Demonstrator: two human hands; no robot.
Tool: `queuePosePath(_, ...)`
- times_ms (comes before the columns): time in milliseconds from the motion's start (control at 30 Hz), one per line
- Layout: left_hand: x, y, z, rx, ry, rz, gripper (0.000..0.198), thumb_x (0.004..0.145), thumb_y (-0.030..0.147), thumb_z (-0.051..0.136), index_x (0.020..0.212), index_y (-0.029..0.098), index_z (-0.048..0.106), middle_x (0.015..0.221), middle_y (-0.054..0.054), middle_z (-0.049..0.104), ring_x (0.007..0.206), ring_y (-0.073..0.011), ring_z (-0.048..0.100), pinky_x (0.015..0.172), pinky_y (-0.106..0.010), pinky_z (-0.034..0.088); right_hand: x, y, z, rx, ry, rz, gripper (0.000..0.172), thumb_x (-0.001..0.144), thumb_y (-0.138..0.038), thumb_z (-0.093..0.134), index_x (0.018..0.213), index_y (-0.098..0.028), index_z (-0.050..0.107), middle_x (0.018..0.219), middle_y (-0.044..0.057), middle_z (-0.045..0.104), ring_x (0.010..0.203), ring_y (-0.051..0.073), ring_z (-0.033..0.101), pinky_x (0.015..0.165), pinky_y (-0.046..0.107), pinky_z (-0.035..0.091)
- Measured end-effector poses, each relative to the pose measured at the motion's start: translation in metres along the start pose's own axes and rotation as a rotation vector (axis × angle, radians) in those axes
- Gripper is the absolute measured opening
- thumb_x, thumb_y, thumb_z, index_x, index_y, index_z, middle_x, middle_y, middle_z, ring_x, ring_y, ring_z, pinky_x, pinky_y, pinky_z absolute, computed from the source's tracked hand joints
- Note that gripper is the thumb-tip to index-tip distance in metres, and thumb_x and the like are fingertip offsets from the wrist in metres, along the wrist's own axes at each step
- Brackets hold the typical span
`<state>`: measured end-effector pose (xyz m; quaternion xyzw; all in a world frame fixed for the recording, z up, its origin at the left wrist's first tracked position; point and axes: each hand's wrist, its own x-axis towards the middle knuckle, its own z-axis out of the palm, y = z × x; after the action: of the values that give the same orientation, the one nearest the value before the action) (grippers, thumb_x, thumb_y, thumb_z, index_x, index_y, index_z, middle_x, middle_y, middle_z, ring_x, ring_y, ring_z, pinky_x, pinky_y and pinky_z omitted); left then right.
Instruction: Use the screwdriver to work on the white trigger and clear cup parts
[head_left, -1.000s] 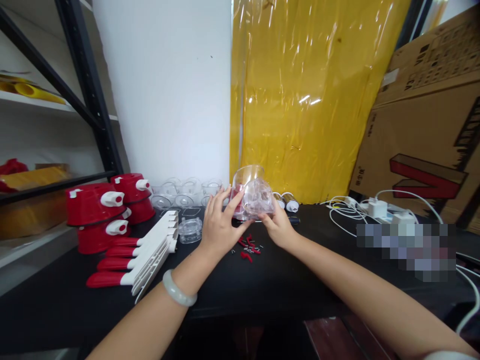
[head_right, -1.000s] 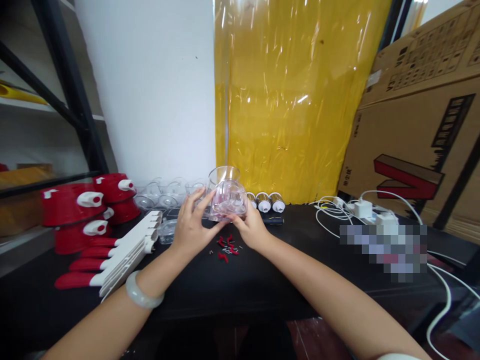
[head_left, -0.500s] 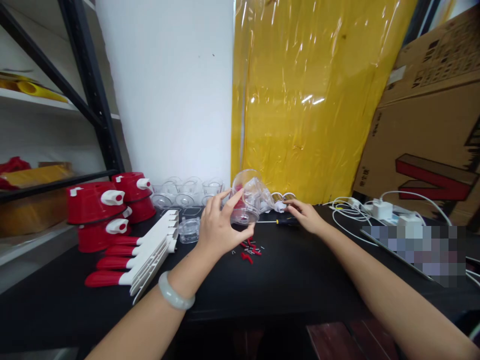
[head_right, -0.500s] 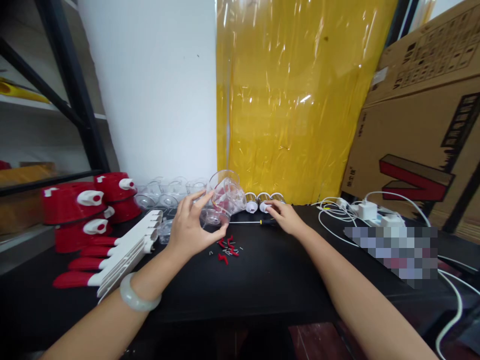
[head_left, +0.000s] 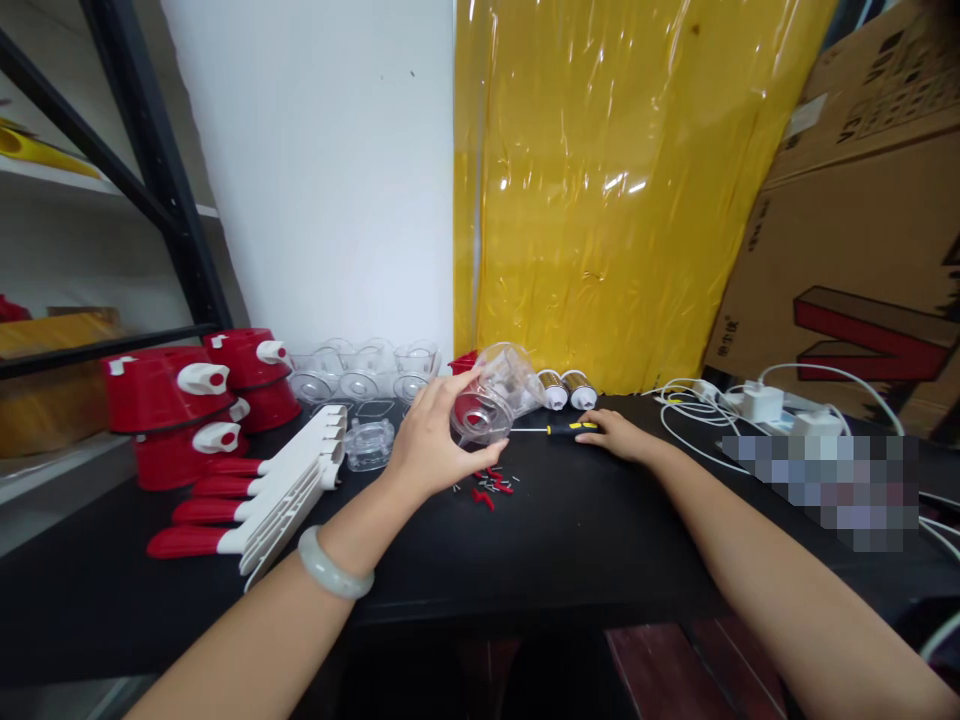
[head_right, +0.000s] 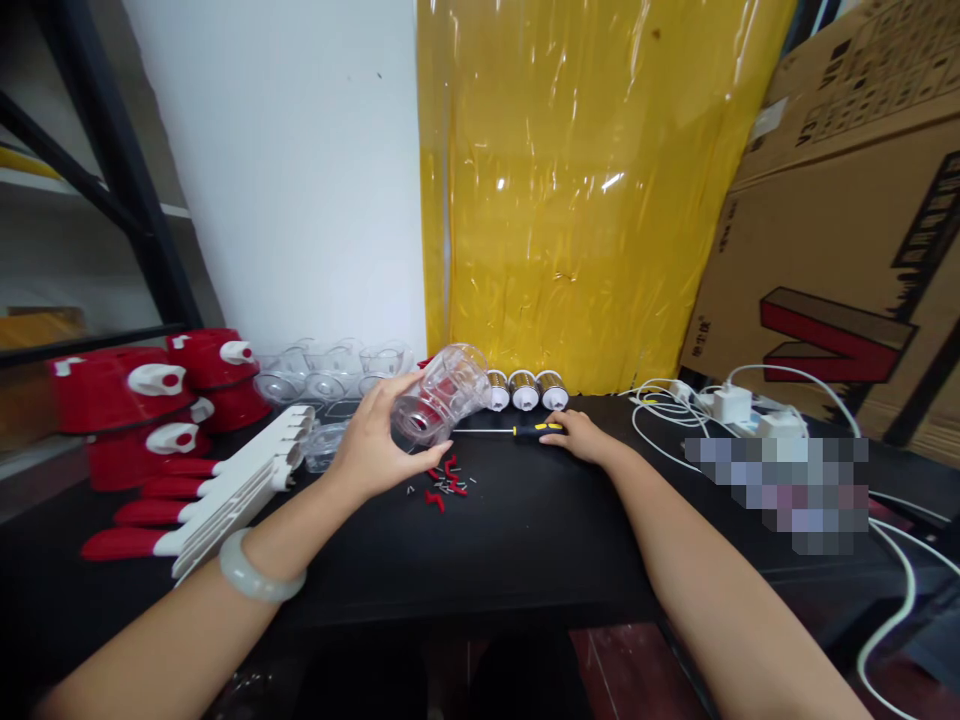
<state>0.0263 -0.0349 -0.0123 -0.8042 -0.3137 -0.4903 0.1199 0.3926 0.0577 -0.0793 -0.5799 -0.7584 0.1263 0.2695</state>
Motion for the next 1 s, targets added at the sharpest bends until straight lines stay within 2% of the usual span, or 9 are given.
queuePosePath(133, -0.001, -0.008, 0.003, -0.055, 0.016, -0.115, 0.083, 0.073, 0.04, 0.083, 0.145, 0.029, 0.042, 0.14, -0.01, 0.059, 0.128, -0.033, 0.06, 0.11, -0.052, 0.048, -0.003, -0.007, -0.004, 0.468, 0.035, 0.029, 0.046, 0.071, -0.063, 0.076, 0.088, -0.022, 0.063, 0.076, 0.001, 0.068, 0.075, 0.02, 0.064, 0.074, 0.035, 0.05)
queuePosePath(233, -0.001, -0.014, 0.005, -0.104, 0.034, -0.205, 0.084, 0.072, 0.041, 0.085, 0.145, 0.029, 0.043, 0.141, -0.01, 0.06, 0.126, -0.0322, 0.062, 0.109, -0.052, 0.049, -0.006, -0.015, -0.008, 0.737, 0.083, 0.116, 0.052, 0.065, -0.063, 0.082, 0.087, -0.022, 0.058, 0.067, 0.0, 0.067, 0.062, 0.016, 0.063, 0.058, 0.027, 0.045)
queuePosePath(333, 0.0, -0.02, 0.006, -0.144, 0.044, -0.257, 0.083, 0.071, 0.043, 0.086, 0.143, 0.029, 0.045, 0.138, -0.01, 0.063, 0.126, -0.0318, 0.063, 0.108, -0.051, 0.05, -0.008, -0.02, -0.013, 0.944, 0.18, 0.161, 0.05, 0.063, -0.053, 0.087, 0.086, -0.02, 0.058, 0.067, 0.0, 0.067, 0.058, 0.012, 0.062, 0.051, 0.021, 0.041)
queuePosePath(467, 0.001, -0.022, 0.009, -0.193, 0.011, -0.277, 0.081, 0.072, 0.043, 0.085, 0.143, 0.029, 0.048, 0.136, -0.01, 0.065, 0.125, -0.0312, 0.064, 0.107, -0.051, 0.051, -0.007, -0.026, -0.022, 1.175, 0.396, 0.238, 0.031, 0.071, -0.033, 0.083, 0.082, -0.021, 0.056, 0.058, -0.004, 0.061, 0.048, 0.008, 0.055, 0.048, 0.018, 0.044)
queuePosePath(600, 0.001, -0.021, 0.011, -0.249, -0.045, -0.294, 0.08, 0.072, 0.042, 0.086, 0.143, 0.031, 0.049, 0.134, -0.01, 0.067, 0.125, -0.0321, 0.065, 0.105, -0.052, 0.052, -0.004, -0.027, -0.031, 1.319, 0.617, 0.336, 0.016, 0.087, -0.027, 0.064, 0.078, -0.022, 0.051, 0.051, -0.005, 0.053, 0.041, 0.008, 0.048, 0.043, 0.017, 0.041)
queuePosePath(700, 0.001, -0.022, 0.011, -0.283, -0.073, -0.301, 0.08, 0.071, 0.04, 0.085, 0.143, 0.03, 0.05, 0.129, -0.01, 0.07, 0.123, -0.0318, 0.066, 0.104, -0.052, 0.053, -0.004, -0.023, -0.037, 1.425, 0.704, 0.386, 0.018, 0.094, -0.027, 0.05, 0.077, -0.022, 0.049, 0.05, -0.005, 0.05, 0.04, 0.008, 0.045, 0.042, 0.017, 0.04)
queuePosePath(833, 0.001, -0.026, 0.011, -0.242, -0.086, -0.313, 0.082, 0.07, 0.04, 0.086, 0.143, 0.028, 0.051, 0.128, -0.009, 0.071, 0.12, -0.0305, 0.068, 0.103, -0.049, 0.054, -0.003, -0.011, -0.044, 1.491, 0.795, 0.394, 0.022, 0.096, -0.035, 0.048, 0.077, -0.023, 0.045, 0.05, -0.007, 0.045, 0.04, 0.008, 0.041, 0.041, 0.017, 0.037)
queuePosePath(1000, 0.0, -0.026, 0.006, -0.093, -0.211, -0.171, 0.084, 0.069, 0.043, 0.086, 0.145, 0.031, 0.052, 0.139, -0.008, 0.066, 0.125, -0.0311, 0.063, 0.108, -0.05, 0.049, 0.001, -0.003, -0.043, 1.444, 0.836, 0.314, 0.03, 0.092, -0.048, 0.052, 0.078, -0.024, 0.04, 0.052, -0.008, 0.044, 0.041, 0.008, 0.04, 0.041, 0.017, 0.036)
